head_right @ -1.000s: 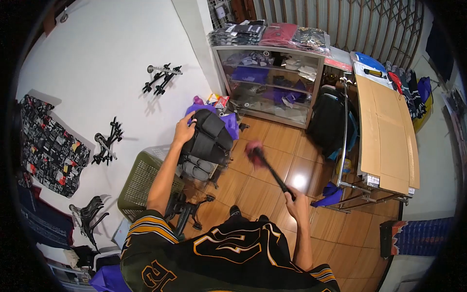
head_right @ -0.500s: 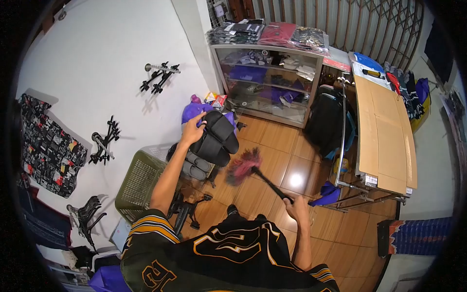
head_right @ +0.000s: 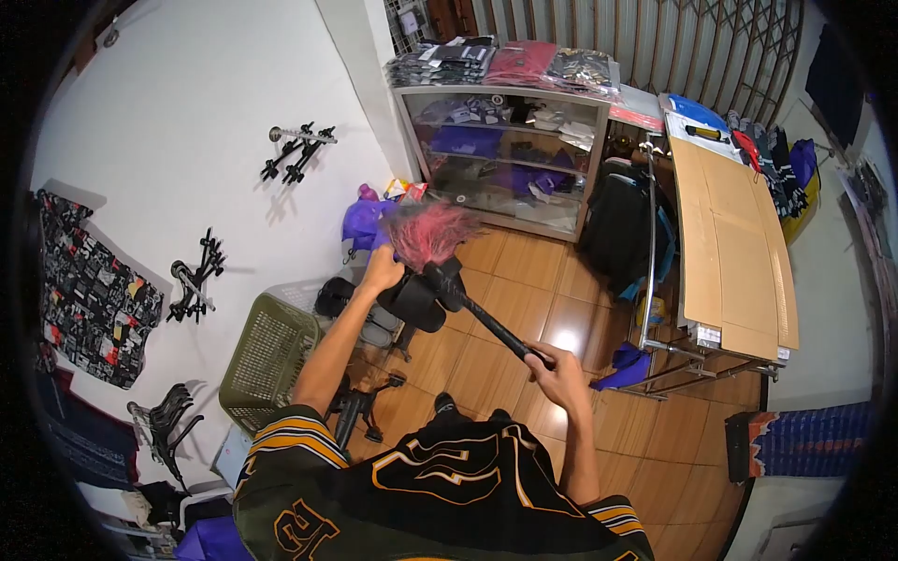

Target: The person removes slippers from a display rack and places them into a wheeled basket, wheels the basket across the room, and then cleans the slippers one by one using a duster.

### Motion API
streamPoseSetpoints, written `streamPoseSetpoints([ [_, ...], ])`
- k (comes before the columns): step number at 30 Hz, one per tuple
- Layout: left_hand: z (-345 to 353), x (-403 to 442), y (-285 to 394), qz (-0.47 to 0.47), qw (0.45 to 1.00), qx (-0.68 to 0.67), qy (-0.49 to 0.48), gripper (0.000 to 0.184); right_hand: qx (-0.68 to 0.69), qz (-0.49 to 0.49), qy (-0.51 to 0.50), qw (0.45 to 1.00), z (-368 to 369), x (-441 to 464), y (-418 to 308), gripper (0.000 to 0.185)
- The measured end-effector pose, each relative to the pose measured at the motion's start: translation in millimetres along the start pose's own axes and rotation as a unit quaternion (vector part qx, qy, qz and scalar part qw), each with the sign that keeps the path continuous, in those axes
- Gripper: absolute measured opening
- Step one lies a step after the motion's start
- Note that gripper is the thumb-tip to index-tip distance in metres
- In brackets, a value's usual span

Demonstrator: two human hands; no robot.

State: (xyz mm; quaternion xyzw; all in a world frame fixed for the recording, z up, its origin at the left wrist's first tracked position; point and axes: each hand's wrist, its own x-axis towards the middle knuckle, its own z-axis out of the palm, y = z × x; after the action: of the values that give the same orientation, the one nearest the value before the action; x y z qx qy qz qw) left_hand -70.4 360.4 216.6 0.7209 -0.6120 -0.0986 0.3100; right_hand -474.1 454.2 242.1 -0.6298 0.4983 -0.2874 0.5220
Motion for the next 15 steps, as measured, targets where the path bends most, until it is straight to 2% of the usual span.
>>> streamPoseSetpoints([
  [2, 1, -2, 2, -0.086, 0.993, 0.028, -0.077, 0.041, -0.045, -0.024, 0.078, 0.996, 16, 6, 5, 0.029],
  [3, 2, -5, 1, -0.043, 0.998, 0.005, -0.04, 0.039, -0.046, -0.025, 0.076, 0.996, 19, 11, 9, 0.029],
  [5, 7, -12, 0, -0.024, 0.999, -0.037, -0.022, 0.039, -0.091, -0.076, 0.194, 0.974, 24, 16, 16, 0.03],
  [6, 5, -14, 3, -0.004, 0.997, -0.08, 0.0, 0.039, -0.091, -0.079, 0.192, 0.974, 21, 17, 16, 0.03],
  [8, 7, -16, -4, 0.003, 0.998, -0.069, 0.008, 0.04, 0.057, -0.019, 0.12, 0.991, 9, 13, 14, 0.031],
  [9, 9, -16, -6, 0.013, 0.998, -0.059, 0.009, 0.042, 0.087, 0.021, 0.08, 0.993, 3, 8, 8, 0.03],
  [10, 9, -17, -3, 0.013, 0.998, -0.06, 0.006, 0.042, 0.087, 0.024, 0.081, 0.993, -3, 4, 2, 0.03],
  [12, 6, -16, 2, -0.054, 0.997, -0.01, -0.055, 0.046, 0.126, 0.102, -0.039, 0.986, -13, -1, -6, 0.03],
  [13, 14, -15, -9, -0.054, 0.997, -0.011, -0.056, 0.046, 0.09, 0.096, -0.068, 0.989, -14, 2, 4, 0.03],
  [14, 27, -14, -25, -0.015, 1.0, -0.005, -0.015, 0.046, 0.09, 0.097, -0.067, 0.989, -8, 5, 16, 0.03],
  [15, 28, -15, -23, 0.024, 0.999, 0.001, 0.027, 0.046, 0.027, 0.045, 0.011, 0.999, 0, 8, 22, 0.03],
])
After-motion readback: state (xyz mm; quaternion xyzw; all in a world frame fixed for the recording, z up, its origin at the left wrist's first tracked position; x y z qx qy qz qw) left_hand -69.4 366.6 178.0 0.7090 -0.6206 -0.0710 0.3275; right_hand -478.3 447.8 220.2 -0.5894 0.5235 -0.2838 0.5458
